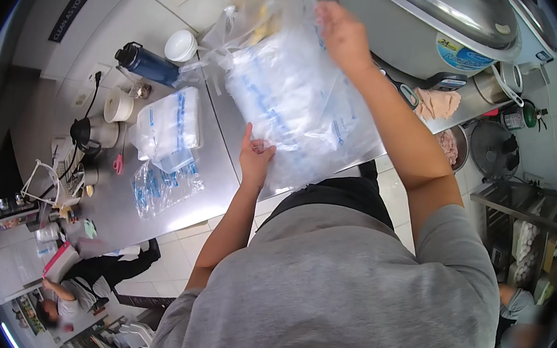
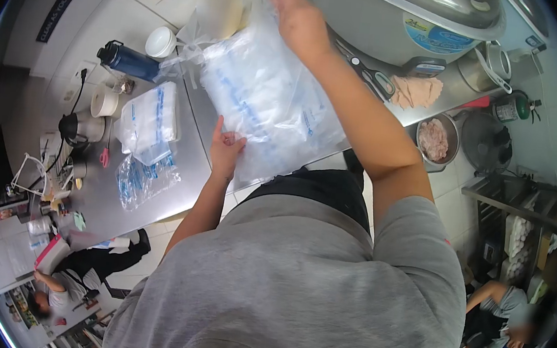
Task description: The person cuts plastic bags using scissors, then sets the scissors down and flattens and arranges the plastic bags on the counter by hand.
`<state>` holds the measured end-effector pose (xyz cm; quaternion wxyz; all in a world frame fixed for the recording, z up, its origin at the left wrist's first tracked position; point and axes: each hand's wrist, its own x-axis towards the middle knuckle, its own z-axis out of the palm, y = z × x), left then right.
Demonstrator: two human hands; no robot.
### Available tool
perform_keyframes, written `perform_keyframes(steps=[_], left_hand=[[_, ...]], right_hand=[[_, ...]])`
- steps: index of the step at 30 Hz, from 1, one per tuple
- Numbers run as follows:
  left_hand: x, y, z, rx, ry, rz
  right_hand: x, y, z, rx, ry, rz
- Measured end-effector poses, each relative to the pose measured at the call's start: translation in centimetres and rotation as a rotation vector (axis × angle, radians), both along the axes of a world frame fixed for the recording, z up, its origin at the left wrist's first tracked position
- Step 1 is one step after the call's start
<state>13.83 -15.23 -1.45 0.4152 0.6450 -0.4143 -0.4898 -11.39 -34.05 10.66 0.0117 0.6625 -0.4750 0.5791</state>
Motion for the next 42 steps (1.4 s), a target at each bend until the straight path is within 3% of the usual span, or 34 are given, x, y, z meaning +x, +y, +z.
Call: perform_keyframes(steps=[2,5,8,11,13,14,15,16,17,18,24,27,30,33,36,39,42], left_hand=[[-0.2,-0.2,0.4,0.028,-0.041,0.004],[-0.2,-0.7,-0.2,-0.435,-0.785,0.029],[-0.6,-1.3,4.2,-0.537,-0.758,-0.078],[-0.7,-2.7,4.4,-0.243,-0.363,-0.111],[1.4,-3.8,-1.9,-0.345,0.004,-0.266],[1.5,-4.4,-2.4,-0.292,0.25,-0.286],[1.6,-4.9,-3.0,-0.224,0.49,-0.29],[1.1,-5.7,-0.1,-0.051,0.787,-0.231],[0.5,-6.1,3.2,0.128,1.079,-0.167],[-0.4,-5.6,6.3,0.121,0.931,-0.116],[2.2,-5.8,5.1,0.222,1.004,-0.025],[2.4,-5.6,3.7,0.213,0.51,-0.054],[2.6,-5.0,2.3,0.179,0.057,-0.055],[1.9,-4.1,0.2,-0.136,-0.348,0.062],[1.1,-3.1,-0.5,-0.054,-0.212,0.057],[0.0,-2.5,0.5,-0.049,-0.409,-0.03],[0.2,-4.2,-1.5,-0.16,-0.52,-0.079]], right_hand=[[-0.5,2.3,5.7,0.315,-0.1,0.196],[-1.8,7.9,14.5,0.725,-0.08,0.542],[-3.3,9.2,15.5,0.711,-0.52,1.034],[-3.3,7.4,15.6,0.675,-0.724,0.934],[-3.2,3.7,10.9,0.811,-0.716,0.73],[-2.7,2.2,7.9,0.902,-0.687,0.563],[-1.6,1.6,5.3,0.956,-0.564,0.383],[-0.7,1.0,2.4,1.0,-0.438,0.205],[-0.8,0.0,-2.2,0.864,-0.081,0.115],[-1.0,-0.9,-6.0,0.707,0.267,0.026],[1.5,1.0,-10.5,0.701,0.108,-0.113],[1.7,1.1,-11.6,0.77,0.124,-0.111],[1.5,1.4,-13.0,0.568,0.156,-0.214],[1.5,2.5,-11.6,0.393,0.217,-0.529],[0.1,1.5,-12.3,0.826,0.086,-0.196],[0.8,0.7,-10.6,0.769,0.068,-0.086],[1.3,-1.6,-11.2,0.63,0.165,-0.195]])
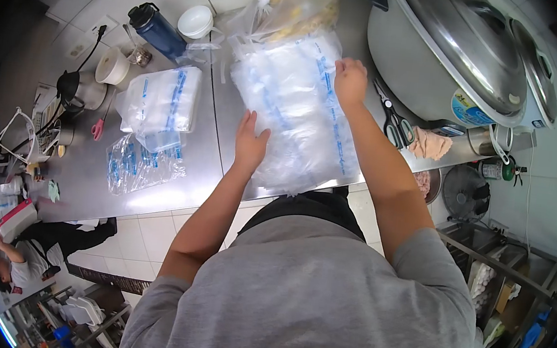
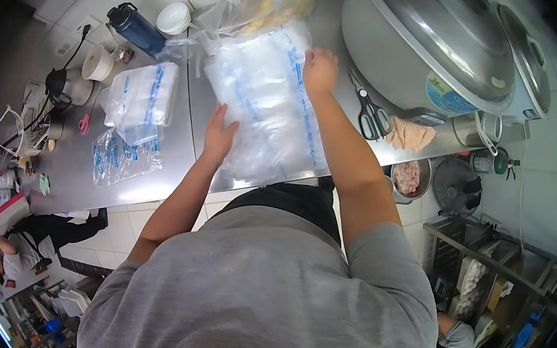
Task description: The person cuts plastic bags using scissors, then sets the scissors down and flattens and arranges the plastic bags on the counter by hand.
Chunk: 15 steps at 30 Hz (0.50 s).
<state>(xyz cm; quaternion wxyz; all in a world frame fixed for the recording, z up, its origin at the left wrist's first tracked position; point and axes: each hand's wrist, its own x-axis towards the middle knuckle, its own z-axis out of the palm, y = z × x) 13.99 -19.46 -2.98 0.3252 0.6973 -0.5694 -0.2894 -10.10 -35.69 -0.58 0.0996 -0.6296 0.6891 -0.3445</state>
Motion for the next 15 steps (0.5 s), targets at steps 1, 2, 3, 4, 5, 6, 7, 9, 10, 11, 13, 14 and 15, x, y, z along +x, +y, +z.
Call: perform_keyframes(steps=[1,2,3,4,5,6,7,9,10,11,13,14,15], left_hand=[[-0.1,-0.6,-0.2,0.03,-0.107,-0.018],[-0.2,-1.5,-0.3,0.056,-0.215,-0.035],[-0.3,-2.3,-0.3,0.079,-0.323,-0.049],[-0.5,-2.8,-0.4,0.053,-0.35,-0.015],[-0.7,-3.2,-0.6,0.028,-0.377,0.02],[-0.8,-3.7,-0.4,0.003,-0.405,0.054],[-0.6,-4.4,-0.1,-0.018,-0.17,0.127],[-0.4,-6.1,0.3,-0.056,0.304,0.266],[-0.2,-6.8,0.1,-0.001,0.37,0.34],[-0.1,-7.5,0.1,0.056,0.438,0.415],[1.0,-8.1,0.0,0.197,0.492,0.396],[2.0,-8.4,0.1,0.281,0.476,0.302],[2.4,-8.5,0.1,0.366,0.458,0.207]], right_hand=[[0.3,0.0,-0.3,0.026,0.04,-0.04],[0.6,-0.3,-0.4,0.047,0.08,-0.08],[0.8,-0.7,-0.7,0.066,0.118,-0.118],[0.8,-1.1,-1.2,0.035,0.115,-0.133],[0.9,-1.3,-1.7,0.005,0.111,-0.147],[1.2,-1.3,-1.1,-0.025,0.107,-0.161],[1.2,-1.4,-0.4,0.152,0.025,-0.123],[0.8,-1.0,1.3,0.51,-0.135,-0.043],[0.7,-0.6,1.0,0.501,-0.147,-0.023],[0.6,0.0,0.5,0.492,-0.158,-0.004],[0.3,1.1,0.5,0.466,-0.232,0.003],[0.0,1.6,0.6,0.449,-0.296,-0.008],[-0.3,2.0,0.6,0.435,-0.361,-0.022]])
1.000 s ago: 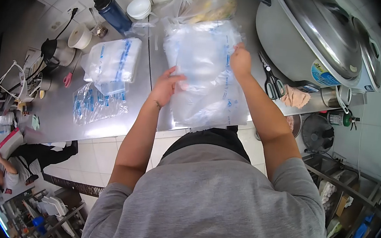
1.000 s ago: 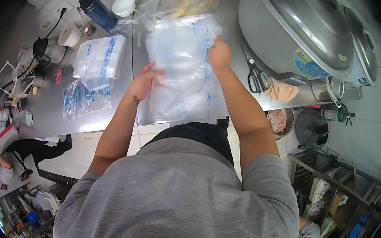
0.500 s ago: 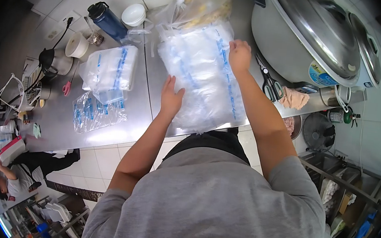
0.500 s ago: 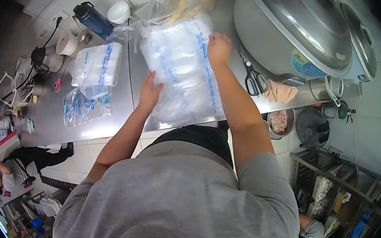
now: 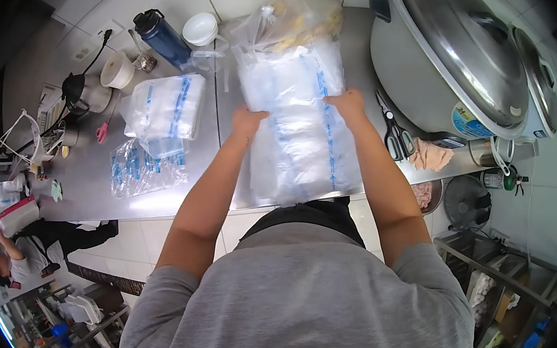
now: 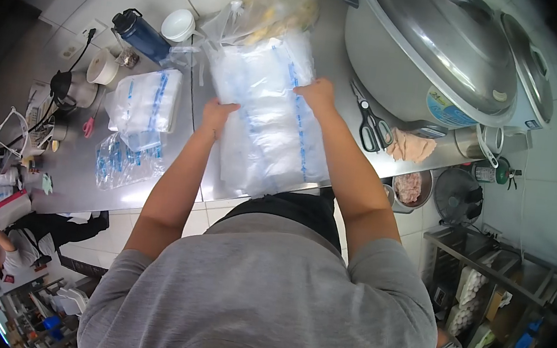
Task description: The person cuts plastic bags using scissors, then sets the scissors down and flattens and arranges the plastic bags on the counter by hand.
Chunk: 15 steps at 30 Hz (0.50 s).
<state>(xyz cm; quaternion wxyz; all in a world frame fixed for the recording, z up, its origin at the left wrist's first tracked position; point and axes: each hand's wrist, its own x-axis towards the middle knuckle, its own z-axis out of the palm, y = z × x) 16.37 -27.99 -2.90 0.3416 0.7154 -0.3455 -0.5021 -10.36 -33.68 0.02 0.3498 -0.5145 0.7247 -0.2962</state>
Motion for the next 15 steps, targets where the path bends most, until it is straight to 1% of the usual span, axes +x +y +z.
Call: perform_keyframes(steps=[3,6,9,11,12,14,15], left_hand=[[-1.9,0.2,3.7,-0.128,0.055,0.032],[-3.3,-0.7,4.1,-0.163,0.265,0.106],[-2.2,-1.1,2.9,-0.076,0.297,-0.13],[-1.4,-0.3,6.2,-0.129,0.142,-0.221],[-1.3,0.5,8.9,-0.155,0.063,-0.266],[-1.6,3.3,15.4,-0.407,0.331,-0.206],[-1.5,4.0,18.0,-0.47,0.335,-0.182]], right_hand=[[-1.4,-2.0,-3.1,0.028,0.005,0.226],[0.3,-1.1,0.9,-0.004,0.07,0.125],[-0.4,-2.0,-0.7,0.161,-0.251,0.063],[-1.3,-0.1,3.9,0.112,-0.377,0.075],[-1.8,0.6,6.2,0.087,-0.44,0.081],[-4.2,0.2,7.7,0.066,-0.769,0.264],[-4.1,1.2,10.4,0.001,-0.831,0.262]])
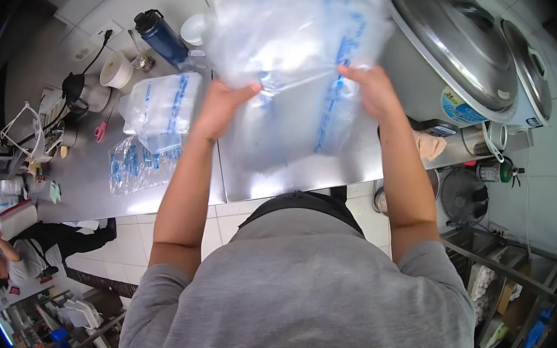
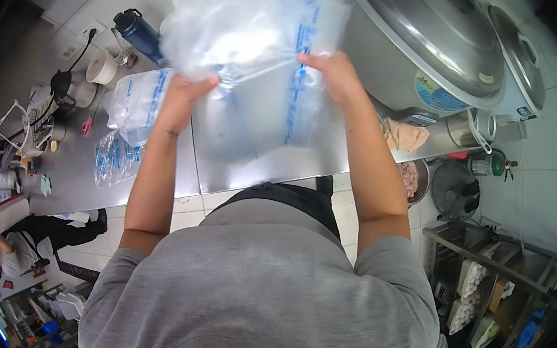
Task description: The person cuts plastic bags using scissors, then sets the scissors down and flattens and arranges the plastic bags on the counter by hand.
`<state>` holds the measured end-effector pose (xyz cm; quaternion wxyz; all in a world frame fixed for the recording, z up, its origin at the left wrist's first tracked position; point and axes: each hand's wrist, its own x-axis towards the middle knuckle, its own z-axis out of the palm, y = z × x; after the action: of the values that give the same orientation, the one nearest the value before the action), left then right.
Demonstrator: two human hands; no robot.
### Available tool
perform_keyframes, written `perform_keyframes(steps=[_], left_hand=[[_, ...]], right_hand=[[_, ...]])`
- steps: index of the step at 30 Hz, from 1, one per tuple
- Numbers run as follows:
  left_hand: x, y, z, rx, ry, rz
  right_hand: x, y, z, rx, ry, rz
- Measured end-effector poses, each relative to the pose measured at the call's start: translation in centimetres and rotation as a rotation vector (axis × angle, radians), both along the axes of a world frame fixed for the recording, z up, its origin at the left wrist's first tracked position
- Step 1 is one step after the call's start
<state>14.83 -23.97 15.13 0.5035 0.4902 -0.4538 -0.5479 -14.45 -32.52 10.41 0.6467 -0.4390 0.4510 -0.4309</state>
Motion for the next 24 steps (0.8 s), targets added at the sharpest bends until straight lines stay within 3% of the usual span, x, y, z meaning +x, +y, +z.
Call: perform_keyframes(steps=[2,5,8,11,14,17,20,23,24], left_hand=[[0.6,1.0,3.5,-0.114,0.031,0.059],[1.4,1.4,4.4,-0.25,0.001,0.122],[0.4,1.7,0.5,-0.286,-0.013,0.229],[0.0,1.6,-2.3,-0.192,0.054,0.253],[1.2,1.3,-0.9,-0.24,0.198,0.285],[1.2,2.3,2.6,-0.3,0.164,0.301],[0.8,2.5,1.9,-0.301,-0.107,0.265],[1.4,1.3,-1.6,-0.119,-0.203,0.275],[1.7,0.7,-0.6,-0.118,-0.157,0.284]], right_hand=[[0.3,3.3,6.7,-0.099,-0.141,-0.052],[-0.6,4.7,8.8,-0.301,-0.009,0.098],[0.1,5.2,5.3,-0.287,0.025,0.057],[0.9,4.7,2.2,-0.26,0.227,-0.009],[1.9,6.2,6.0,-0.245,0.089,-0.065],[2.0,7.3,8.8,-0.304,-0.123,-0.062],[2.3,6.8,6.0,-0.331,0.119,-0.057],[2.9,5.4,2.2,-0.264,0.362,0.061],[3.5,6.1,4.3,-0.3,0.377,0.016]])
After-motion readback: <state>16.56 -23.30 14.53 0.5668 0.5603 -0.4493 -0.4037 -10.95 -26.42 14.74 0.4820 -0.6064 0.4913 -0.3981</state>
